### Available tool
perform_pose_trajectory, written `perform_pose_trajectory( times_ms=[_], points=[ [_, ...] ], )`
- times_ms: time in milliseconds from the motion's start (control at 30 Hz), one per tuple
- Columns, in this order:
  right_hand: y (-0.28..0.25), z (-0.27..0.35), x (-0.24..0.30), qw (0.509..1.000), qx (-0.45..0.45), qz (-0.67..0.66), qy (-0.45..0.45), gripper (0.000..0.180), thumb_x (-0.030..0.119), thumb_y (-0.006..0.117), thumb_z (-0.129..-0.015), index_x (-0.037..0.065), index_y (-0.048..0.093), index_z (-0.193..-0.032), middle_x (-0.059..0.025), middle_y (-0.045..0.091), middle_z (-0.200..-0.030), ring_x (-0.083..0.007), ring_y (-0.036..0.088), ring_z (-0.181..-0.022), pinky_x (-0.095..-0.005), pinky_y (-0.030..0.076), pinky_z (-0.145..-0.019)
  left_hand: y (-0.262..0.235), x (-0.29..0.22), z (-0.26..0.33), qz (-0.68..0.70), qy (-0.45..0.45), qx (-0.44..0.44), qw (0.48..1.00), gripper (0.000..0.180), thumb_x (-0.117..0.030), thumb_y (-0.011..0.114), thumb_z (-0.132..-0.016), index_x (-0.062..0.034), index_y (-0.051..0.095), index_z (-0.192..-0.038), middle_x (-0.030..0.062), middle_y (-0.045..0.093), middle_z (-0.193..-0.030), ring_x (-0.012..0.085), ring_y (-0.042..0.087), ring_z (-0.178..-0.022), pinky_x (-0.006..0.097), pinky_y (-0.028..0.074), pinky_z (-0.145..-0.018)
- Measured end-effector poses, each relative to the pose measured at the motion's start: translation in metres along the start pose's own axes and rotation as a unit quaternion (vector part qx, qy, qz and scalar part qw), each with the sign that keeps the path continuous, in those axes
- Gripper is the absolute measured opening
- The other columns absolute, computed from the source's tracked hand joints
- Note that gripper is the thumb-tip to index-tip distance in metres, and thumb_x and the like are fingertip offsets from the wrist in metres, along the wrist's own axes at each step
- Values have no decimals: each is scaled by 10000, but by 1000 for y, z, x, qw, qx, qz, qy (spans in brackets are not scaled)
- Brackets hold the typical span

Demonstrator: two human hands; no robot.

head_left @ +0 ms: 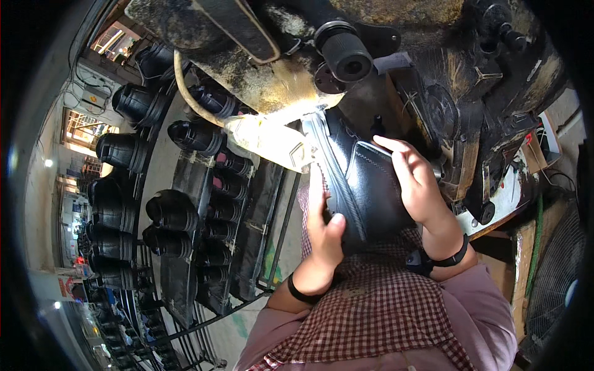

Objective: Trimming excess threads and polishing the soles of black leather shoes using a rotating grinder.

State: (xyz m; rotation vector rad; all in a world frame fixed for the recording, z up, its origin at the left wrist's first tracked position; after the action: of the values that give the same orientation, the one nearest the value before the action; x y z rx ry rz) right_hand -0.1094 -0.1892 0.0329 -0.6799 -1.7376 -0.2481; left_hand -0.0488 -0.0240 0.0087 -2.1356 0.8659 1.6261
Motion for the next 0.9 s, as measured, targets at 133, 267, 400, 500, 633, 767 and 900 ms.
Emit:
perform_pose_trajectory(
  times_ms=[133,267,400,500,633,767,900],
  points=[
    [-1,7,-4,997,-15,-72,-3,319,126,372,-1010,-32,567,-1207,-173,587,-1244,-255,535,-1192,-328,379,-1019,-7,-11,-19,60,-31,-82,994,883,-370,559,-754,107,252,-1431,224,408,-1399,273,467,-1245,358,357,-1050],
    [0,12,-11,997,-13,-54,-48,357,126,336,-1013,11,518,-1297,-155,506,-1362,-251,488,-1251,-381,311,-1075,-32,-9,-39,27,-64,-74,995,757,-272,558,-782,96,334,-1404,185,467,-1365,229,490,-1213,328,363,-1036],
    [5,14,-22,995,6,96,-39,411,154,301,-1016,99,412,-1408,-88,396,-1473,-229,413,-1321,-456,169,-1121,-43,-12,-57,-56,-3,-45,997,400,-121,586,-835,47,541,-1194,58,610,-1030,136,561,-897,285,445,-832],
    [7,13,-26,991,4,123,-46,416,141,299,-1013,88,402,-1412,-89,395,-1474,-222,413,-1321,-451,186,-1117,-47,-15,-70,-86,59,-27,994,262,-73,597,-848,30,569,-1087,54,598,-980,136,555,-874,280,450,-811],
    [6,6,-36,996,-8,73,-56,413,160,316,-1011,31,416,-1391,-133,423,-1443,-251,436,-1297,-426,209,-1112,-61,16,-84,31,-83,-44,995,568,-141,553,-882,58,368,-1381,137,524,-1266,190,534,-1117,310,427,-970],
    [-3,2,-61,985,-87,-146,-12,429,258,300,-1039,-22,462,-1320,-179,542,-1254,-242,511,-1176,-367,378,-1021,-50,26,-79,157,-2,-171,973,527,-200,574,-889,38,428,-1335,125,574,-1197,207,591,-1034,332,487,-907],
    [-24,8,-50,958,-151,-236,-70,233,224,374,-1026,33,481,-945,-41,534,-828,-113,515,-751,-257,439,-710,-49,43,-103,202,-175,-20,963,438,-332,587,-902,-6,554,-1192,122,643,-1079,188,646,-925,322,538,-812]
  ],
)
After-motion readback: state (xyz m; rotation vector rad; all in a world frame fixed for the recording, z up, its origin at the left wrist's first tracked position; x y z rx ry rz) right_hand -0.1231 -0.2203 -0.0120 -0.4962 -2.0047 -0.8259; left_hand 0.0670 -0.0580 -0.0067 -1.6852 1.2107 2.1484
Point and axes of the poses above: each hand's wrist, its own z-axis away from the middle knuckle, its own y-axis out of the palm, x = y × z, the point moved 7 cm from there along -z, towards the middle knuckle
